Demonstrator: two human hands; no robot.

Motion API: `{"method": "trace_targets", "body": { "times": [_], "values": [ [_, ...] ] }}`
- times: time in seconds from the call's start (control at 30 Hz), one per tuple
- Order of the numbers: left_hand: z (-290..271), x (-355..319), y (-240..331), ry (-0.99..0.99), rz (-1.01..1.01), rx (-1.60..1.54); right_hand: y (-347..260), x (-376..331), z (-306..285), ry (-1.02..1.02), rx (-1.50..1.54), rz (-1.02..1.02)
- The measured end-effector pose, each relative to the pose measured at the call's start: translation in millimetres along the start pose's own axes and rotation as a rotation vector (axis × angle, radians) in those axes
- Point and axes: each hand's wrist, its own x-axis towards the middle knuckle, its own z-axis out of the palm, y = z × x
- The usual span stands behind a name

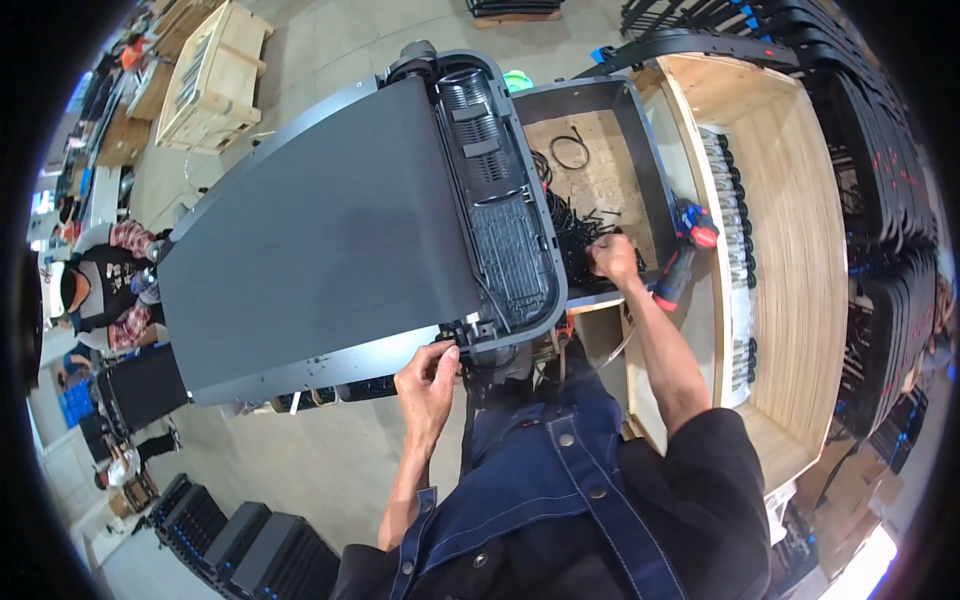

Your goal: Assembling the base and side panels of a treadmill using various power tools and manual fittings.

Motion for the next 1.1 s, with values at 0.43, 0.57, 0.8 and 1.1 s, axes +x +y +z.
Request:
{"method": "trace_targets", "body": {
  "times": [0.43, 0.57, 0.8, 1.1],
  "values": [
    [-10, 91, 54, -0.722, 1.251, 1.115, -181, -201, -5, -0.291, -0.472, -0.749],
    [10, 120, 57, -0.964, 1.375, 1.138, -173, -188, -2, -0.355, -0.358, -0.778],
    [34, 152, 89, -1.535, 1.051, 1.141, -171, -191, -6, -0.355, -0.376, -0.774],
    [44, 160, 92, -1.721, 0.784, 1.227, -171, -190, 20, -0.358, -0.4, -0.788]
  ]
}}
